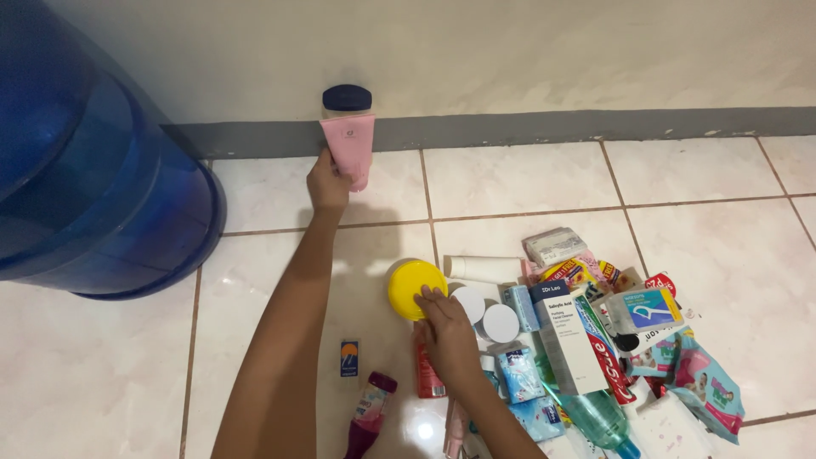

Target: The person organizes a pile of bathroom supplies on a tiled floor. They pick up various items, including bottles, tubes, and boxes, and arrange them in a neat row against the wall.

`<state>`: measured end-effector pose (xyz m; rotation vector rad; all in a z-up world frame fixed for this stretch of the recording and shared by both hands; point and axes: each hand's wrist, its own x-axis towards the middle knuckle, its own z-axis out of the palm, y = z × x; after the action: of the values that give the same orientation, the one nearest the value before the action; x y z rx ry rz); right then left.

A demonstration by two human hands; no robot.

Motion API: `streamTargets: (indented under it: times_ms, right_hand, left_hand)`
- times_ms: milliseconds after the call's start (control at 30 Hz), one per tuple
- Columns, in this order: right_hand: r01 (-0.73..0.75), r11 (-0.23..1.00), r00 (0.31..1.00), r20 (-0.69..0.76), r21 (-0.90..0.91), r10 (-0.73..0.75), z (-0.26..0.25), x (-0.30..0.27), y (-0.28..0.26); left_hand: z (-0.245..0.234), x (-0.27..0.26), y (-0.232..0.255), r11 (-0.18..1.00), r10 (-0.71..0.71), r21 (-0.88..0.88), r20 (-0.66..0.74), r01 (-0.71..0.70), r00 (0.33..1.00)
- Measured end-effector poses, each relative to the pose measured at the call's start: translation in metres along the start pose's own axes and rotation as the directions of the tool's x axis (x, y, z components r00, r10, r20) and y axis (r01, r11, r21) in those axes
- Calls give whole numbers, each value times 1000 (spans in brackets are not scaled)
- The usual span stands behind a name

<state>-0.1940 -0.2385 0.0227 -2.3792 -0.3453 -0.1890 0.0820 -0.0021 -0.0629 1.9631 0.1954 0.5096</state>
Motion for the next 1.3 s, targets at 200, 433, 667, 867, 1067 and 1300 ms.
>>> streamTargets:
  times_ms: [200,433,667,867,1067,1300]
  right_hand:
    - [5,1000,1000,-15,-8,-5,3,-1,1]
    - [25,1000,999,-23,-4,-25,0,-1,-1]
    - [21,1000,999,-26,-3,-21,3,-4,1]
    - [120,993,992,39,16,-120,-13,-4,12]
    - [83,992,994,-66,-92,-89,-82,-27,49]
    - [-352,934,911,-251,-56,328,-167,-114,108]
  left_hand:
    - [2,-7,7,999,-24,-39,40,26,999]
    - [8,-3,-2,998,-61,-17,20,61,998]
    - [31,-43,-23,978,109,200,-230,-63,967]
    - [49,-129,40,985,54,-165,15,-51,998]
    - [49,-181,128,953,216,-266,250,-148,944]
    - [54,-190,200,963,242,-223,482,-149,842]
